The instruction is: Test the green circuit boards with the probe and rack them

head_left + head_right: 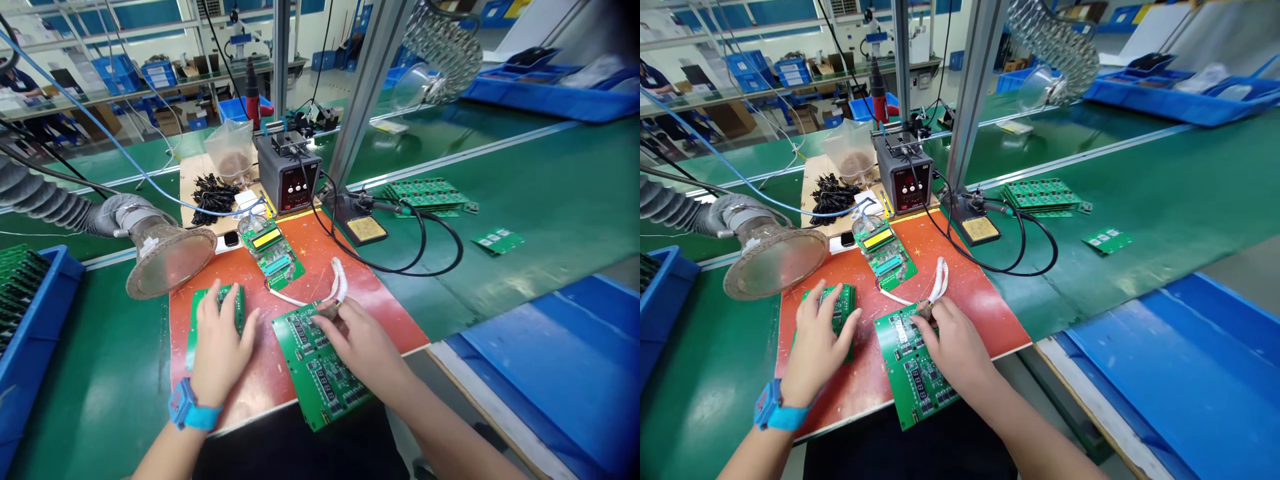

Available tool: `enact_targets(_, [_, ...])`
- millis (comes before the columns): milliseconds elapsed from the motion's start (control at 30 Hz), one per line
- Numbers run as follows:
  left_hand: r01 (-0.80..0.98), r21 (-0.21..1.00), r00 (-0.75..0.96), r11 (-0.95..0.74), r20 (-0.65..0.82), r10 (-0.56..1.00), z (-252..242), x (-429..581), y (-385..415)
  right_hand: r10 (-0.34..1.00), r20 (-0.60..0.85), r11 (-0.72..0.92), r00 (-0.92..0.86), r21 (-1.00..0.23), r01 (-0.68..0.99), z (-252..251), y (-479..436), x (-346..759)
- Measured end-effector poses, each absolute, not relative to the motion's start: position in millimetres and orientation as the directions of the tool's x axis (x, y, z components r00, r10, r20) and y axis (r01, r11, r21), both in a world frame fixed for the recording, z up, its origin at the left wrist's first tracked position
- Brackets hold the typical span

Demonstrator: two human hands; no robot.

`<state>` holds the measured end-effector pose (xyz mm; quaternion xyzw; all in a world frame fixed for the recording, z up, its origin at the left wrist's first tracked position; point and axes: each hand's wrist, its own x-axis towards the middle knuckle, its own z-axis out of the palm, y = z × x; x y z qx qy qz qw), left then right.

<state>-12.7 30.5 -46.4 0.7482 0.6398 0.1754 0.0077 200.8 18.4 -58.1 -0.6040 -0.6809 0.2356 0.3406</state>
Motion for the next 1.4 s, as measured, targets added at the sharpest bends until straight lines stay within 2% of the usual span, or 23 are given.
enact_targets(67, [0.875,0.403,0.199,-0.267,0.202,0.959,-46,-4,20,0.978,0.209,0.171,-0.02,-0.741,0.649,-54,14,204])
enact_targets(133, [0.801,0.535,0.257,-0.27,0.102,0.961,-46,5,13,0.972,0.236,0.178,0.007,-0.751,0.635,-47,4,210])
enact_targets(200, [0.751,0.615,0.29,-0.24,0.02,0.957,-47,10,9,0.978,0.21,0.162,0.001,-0.76,0.63,-42,-9,217])
enact_targets(300, [0.715,0.667,0.308,-0.21,-0.03,0.951,-50,11,11,0.989,0.133,0.147,-0.07,-0.753,0.641,-41,-28,225])
enact_targets(700, [0.689,0.695,0.321,-0.205,-0.039,0.946,-56,8,15,0.96,0.266,0.245,-0.085,-0.655,0.715,-54,-39,220])
enact_targets(1167, [0.7,0.683,0.308,-0.207,-0.028,0.951,-56,9,13,0.947,0.318,0.254,-0.052,-0.637,0.728,-64,-42,218])
enact_targets(1400, [0.709,0.683,0.312,-0.176,-0.079,0.947,-54,10,14,0.946,0.322,0.246,-0.048,-0.611,0.752,-69,-45,219])
